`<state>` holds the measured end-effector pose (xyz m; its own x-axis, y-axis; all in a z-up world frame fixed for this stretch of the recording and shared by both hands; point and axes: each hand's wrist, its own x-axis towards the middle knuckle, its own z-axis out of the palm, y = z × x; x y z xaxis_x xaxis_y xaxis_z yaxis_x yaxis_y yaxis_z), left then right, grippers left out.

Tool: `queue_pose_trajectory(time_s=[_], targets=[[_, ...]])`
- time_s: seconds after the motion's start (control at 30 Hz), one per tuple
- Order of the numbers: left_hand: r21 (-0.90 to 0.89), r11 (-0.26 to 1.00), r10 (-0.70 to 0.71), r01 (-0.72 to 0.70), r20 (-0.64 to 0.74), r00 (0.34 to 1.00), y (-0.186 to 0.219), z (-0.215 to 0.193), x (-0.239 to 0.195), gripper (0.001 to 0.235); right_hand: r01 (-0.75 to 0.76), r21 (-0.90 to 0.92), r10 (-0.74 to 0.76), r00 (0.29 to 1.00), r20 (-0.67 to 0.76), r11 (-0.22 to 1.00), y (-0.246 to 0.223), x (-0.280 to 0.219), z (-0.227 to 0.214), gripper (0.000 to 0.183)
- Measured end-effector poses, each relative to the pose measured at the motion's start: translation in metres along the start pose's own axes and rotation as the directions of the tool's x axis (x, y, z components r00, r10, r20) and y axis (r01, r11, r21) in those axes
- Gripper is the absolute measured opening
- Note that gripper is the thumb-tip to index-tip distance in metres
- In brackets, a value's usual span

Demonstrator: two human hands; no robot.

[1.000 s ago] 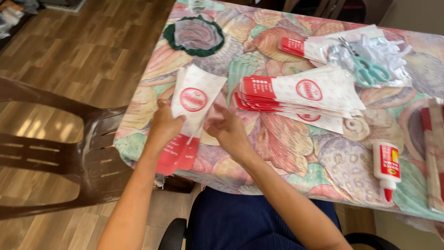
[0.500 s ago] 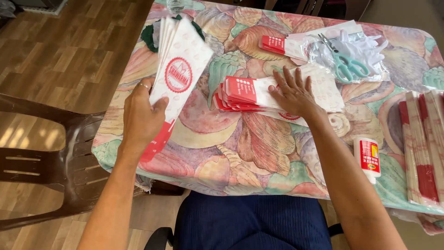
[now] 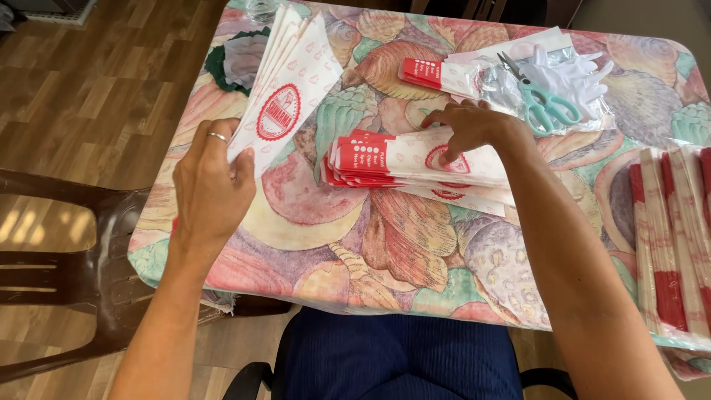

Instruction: Applying glue to paper food wrappers and folding them into shape at a table.

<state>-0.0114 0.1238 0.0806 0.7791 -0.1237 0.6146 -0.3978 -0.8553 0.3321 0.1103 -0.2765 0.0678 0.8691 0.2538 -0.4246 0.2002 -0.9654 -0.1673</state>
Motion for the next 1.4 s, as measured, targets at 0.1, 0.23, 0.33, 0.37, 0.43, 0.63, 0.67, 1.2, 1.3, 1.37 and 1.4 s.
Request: queue_pose_trajectory(time_s=[0.1, 0.23, 0.33, 0.37, 0.43, 0.63, 0.67, 1.2, 1.3, 1.37, 1.4], targets=[[0.051, 0.999, -0.001, 0.002, -0.014, 1.0, 0.001, -0.008, -0.003, 0.032, -0.091, 0.083, 0.086, 0.994, 0.071, 0.992, -0.008, -0.004, -0.003, 0.098], [0.098, 0.995, 0.004, -0.004, 0.003, 1.0, -0.004, -0.016, -0.005, 0.031, 0.035, -0.003, -0.034, 0.999, 0.032, 0.999, 0.021, 0.016, 0.012, 0.087], [0.17, 0.985, 0.017, -0.018, 0.005, 1.0, -0.009, -0.017, -0.007, 0.031, 0.073, 0.027, -0.073, 0.997, 0.007, 0.997, 0.026, 0.016, 0.015, 0.104], [0.186, 0.982, 0.031, -0.031, 0.002, 1.0, -0.01, -0.016, -0.008, 0.03, 0.059, 0.091, -0.062, 0.998, 0.033, 0.994, 0.02, 0.007, 0.011, 0.099], [0.203, 0.978, 0.042, -0.041, -0.001, 0.999, -0.008, -0.015, -0.008, 0.029, 0.044, 0.153, -0.054, 0.997, 0.061, 0.987, 0.016, -0.001, 0.006, 0.093], [0.246, 0.966, 0.09, -0.084, -0.014, 0.996, -0.001, -0.004, 0.003, 0.028, 0.024, 0.22, -0.043, 0.996, 0.084, 0.975, 0.014, -0.009, 0.007, 0.073], [0.24, 0.966, 0.097, -0.091, -0.016, 0.995, 0.0, -0.002, 0.006, 0.028, 0.061, 0.213, -0.076, 0.995, 0.065, 0.975, 0.011, -0.014, 0.005, 0.076], [0.261, 0.961, 0.106, -0.095, -0.03, 0.994, 0.015, 0.015, 0.022, 0.031, 0.163, 0.335, -0.179, 0.984, 0.016, 0.928, 0.007, -0.025, 0.009, 0.065], [0.298, 0.946, 0.159, -0.124, -0.098, 0.982, 0.017, 0.026, 0.031, 0.029, 0.265, 0.457, -0.252, 0.964, -0.092, 0.849, 0.046, -0.039, 0.009, 0.059], [0.287, 0.942, 0.217, -0.174, -0.126, 0.968, 0.036, 0.045, 0.038, 0.016, 0.149, 0.429, -0.106, 0.987, -0.123, 0.891, 0.045, -0.1, -0.031, 0.046], [0.282, 0.932, 0.279, -0.228, -0.152, 0.948, 0.044, 0.053, 0.041, 0.013, 0.033, 0.407, 0.037, 0.986, -0.162, 0.913, 0.043, -0.13, -0.051, 0.034]])
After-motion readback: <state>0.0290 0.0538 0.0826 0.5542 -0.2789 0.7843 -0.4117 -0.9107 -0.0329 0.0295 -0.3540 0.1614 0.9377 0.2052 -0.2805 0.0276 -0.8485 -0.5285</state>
